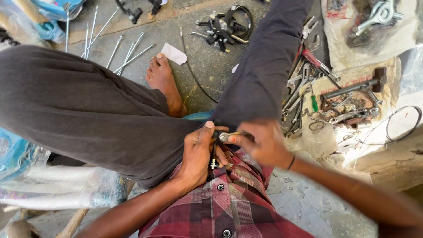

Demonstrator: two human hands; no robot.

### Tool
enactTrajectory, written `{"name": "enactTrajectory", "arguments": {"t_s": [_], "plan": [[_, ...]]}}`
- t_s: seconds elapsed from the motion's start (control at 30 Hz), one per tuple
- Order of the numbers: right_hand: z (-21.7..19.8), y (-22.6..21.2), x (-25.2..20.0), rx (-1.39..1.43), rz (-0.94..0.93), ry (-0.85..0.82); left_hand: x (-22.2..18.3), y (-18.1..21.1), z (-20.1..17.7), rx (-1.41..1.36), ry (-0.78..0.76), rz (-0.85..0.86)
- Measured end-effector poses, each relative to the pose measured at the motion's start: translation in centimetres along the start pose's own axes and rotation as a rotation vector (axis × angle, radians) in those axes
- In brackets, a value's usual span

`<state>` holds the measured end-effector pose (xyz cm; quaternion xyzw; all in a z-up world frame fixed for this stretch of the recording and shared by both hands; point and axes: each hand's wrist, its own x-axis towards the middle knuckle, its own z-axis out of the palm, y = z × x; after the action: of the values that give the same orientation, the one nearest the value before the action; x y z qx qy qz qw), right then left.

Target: The person sits on the floor and assembles bicycle brake components. They handle a brake caliper, thread a cable through it, and use a wrench to tighten a bolt while holding the assembly.

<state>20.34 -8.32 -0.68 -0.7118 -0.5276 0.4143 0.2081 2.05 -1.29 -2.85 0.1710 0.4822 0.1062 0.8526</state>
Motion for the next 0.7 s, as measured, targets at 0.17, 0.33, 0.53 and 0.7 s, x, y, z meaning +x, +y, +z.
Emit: {"name": "enactTrajectory", "arguments": {"t_s": [0.17,0.33,0.53,0.7], "plan": [[5.3,0.5,-3.9,0.504,0.34,0.219,0.1,-0.1,-0.2,0.02,0.011,-0.008],[1.6,3.1,-3.7,0.312,0.042,0.377,0.3,2.3,-2.1,-0.074,-0.036,-0.079],[4.3,2.7,0.2,1.134,0.43,-0.317,-0.6,3.8,-5.6,-0.129,-0.215,-0.218],[6.7,1.9,0.1,1.003,0.061,-0.245,-3.5,6.1,-4.1,0.628,0.109,0.512]]}}
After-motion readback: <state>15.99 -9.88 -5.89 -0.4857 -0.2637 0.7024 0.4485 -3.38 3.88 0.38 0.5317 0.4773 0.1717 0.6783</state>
